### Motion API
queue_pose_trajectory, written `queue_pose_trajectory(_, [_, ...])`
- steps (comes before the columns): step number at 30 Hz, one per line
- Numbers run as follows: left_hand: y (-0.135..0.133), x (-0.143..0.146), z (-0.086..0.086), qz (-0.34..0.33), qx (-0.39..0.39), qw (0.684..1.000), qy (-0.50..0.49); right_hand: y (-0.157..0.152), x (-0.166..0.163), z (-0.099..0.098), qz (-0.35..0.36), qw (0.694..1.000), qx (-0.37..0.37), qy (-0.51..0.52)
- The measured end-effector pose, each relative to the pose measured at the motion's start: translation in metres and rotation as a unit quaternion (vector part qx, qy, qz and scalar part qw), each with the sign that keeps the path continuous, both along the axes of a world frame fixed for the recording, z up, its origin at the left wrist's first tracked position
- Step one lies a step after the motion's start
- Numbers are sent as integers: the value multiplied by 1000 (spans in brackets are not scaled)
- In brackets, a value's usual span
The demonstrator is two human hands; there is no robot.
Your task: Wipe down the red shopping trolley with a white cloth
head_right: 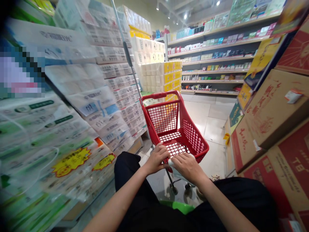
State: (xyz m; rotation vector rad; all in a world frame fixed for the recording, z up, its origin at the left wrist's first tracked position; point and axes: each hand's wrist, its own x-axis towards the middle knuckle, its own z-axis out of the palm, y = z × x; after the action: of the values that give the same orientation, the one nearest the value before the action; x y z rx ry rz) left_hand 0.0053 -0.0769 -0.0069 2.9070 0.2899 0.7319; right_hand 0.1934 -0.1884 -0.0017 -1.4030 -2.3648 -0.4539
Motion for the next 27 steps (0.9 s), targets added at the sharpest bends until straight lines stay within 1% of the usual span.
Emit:
queue_pose_trajectory(2, [-3, 0, 2, 7, 12, 1000, 4, -1, 17, -5, 15, 1000, 5, -7])
queue_pose_trajectory(4, [-6, 2, 3, 13, 20, 1000, 7, -5, 43, -8, 18, 1000, 6, -19])
queue_pose_trajectory(8, [-9, 6, 3, 15, 32, 999, 4, -19, 99, -12, -23, 999, 36, -4])
queue_pose_trajectory(10, [-11, 9, 1, 14, 36, 999, 2, -25, 113, -12, -40, 998, 41, 7])
queue_pose_trajectory(11, [-11, 11, 0, 15, 37, 999, 1, -27, 114, -12, -45, 998, 38, 11])
queue_pose_trajectory(12, [-12, 13, -1, 19, 35, 999, -1, -27, 111, -12, -47, 998, 34, 14])
queue_pose_trajectory(14, [-15, 18, -2, 34, 27, 999, -5, -26, 93, -12, -41, 999, 30, 18])
queue_pose_trajectory(17, [-20, 29, -4, 57, 16, 998, -10, -21, 50, -14, -29, 999, 23, 14])
queue_pose_trajectory(18, [-21, 32, -4, 61, 14, 998, -11, -19, 35, -15, -42, 999, 19, 14])
queue_pose_trajectory(20, [-24, 40, -5, 67, 14, 998, -11, -17, 14, -17, -108, 993, 36, 40])
queue_pose_trajectory(21, [-25, 44, -5, 70, 16, 997, -11, -16, 8, -19, -134, 989, 42, 55])
queue_pose_trajectory(22, [-26, 47, -5, 72, 20, 997, -11, -15, 6, -20, -150, 985, 44, 70])
queue_pose_trajectory(23, [-27, 49, -4, 73, 25, 997, -10, -15, 7, -21, -151, 984, 40, 81])
queue_pose_trajectory(25, [-25, 52, -2, 63, 34, 997, -4, -15, 14, -21, -128, 987, 20, 95])
queue_pose_trajectory(27, [-19, 51, 4, 34, 42, 999, 7, -14, 23, -19, -100, 990, -2, 103])
